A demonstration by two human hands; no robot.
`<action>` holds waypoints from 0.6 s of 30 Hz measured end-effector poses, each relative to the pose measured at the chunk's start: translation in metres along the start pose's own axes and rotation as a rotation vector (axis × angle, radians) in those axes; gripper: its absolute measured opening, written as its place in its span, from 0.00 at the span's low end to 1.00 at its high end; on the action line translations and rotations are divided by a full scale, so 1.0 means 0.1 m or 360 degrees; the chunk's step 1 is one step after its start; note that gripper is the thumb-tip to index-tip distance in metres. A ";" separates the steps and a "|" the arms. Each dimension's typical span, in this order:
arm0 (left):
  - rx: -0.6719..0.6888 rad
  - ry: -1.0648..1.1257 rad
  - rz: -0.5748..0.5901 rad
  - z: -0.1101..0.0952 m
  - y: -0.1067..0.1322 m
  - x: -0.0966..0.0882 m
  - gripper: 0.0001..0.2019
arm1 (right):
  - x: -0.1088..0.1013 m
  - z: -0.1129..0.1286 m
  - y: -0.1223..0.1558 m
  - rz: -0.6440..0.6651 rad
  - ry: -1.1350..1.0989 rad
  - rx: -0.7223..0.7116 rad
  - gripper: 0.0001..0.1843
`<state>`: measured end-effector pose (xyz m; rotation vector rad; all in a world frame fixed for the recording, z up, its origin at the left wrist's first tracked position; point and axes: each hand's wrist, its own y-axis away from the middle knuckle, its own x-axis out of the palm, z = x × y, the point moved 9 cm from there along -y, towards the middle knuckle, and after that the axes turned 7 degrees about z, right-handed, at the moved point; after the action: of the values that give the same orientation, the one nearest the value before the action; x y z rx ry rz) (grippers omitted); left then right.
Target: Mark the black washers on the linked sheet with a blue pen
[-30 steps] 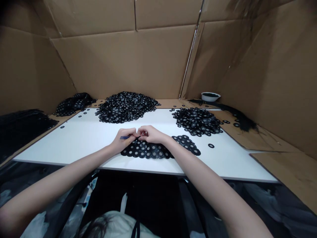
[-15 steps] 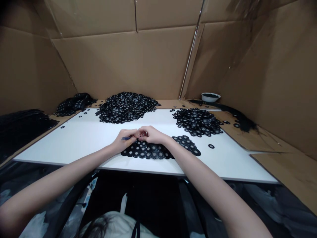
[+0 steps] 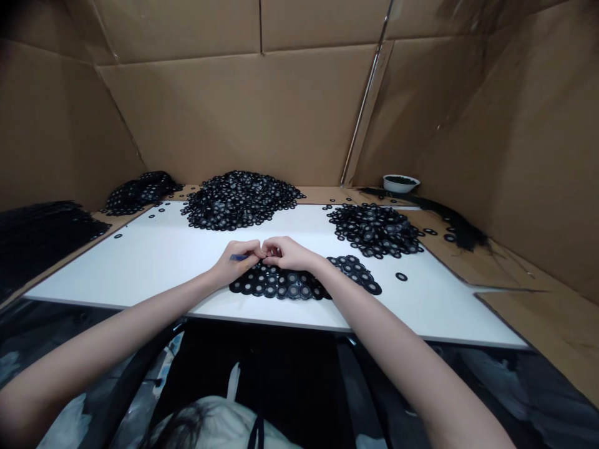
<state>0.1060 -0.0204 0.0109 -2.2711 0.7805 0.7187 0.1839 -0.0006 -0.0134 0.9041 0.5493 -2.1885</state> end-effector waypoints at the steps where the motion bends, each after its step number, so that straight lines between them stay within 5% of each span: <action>1: -0.0008 0.0003 0.0002 0.00 0.00 0.00 0.07 | 0.00 0.00 0.00 0.0001 0.0000 0.0000 0.04; 18: 0.0005 -0.0066 0.0089 0.03 0.00 0.05 0.08 | 0.02 -0.01 -0.02 0.0009 -0.0122 -0.0033 0.05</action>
<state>0.1089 -0.0195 0.0054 -2.2318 0.8280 0.7873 0.1817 0.0008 -0.0152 0.8066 0.5311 -2.1987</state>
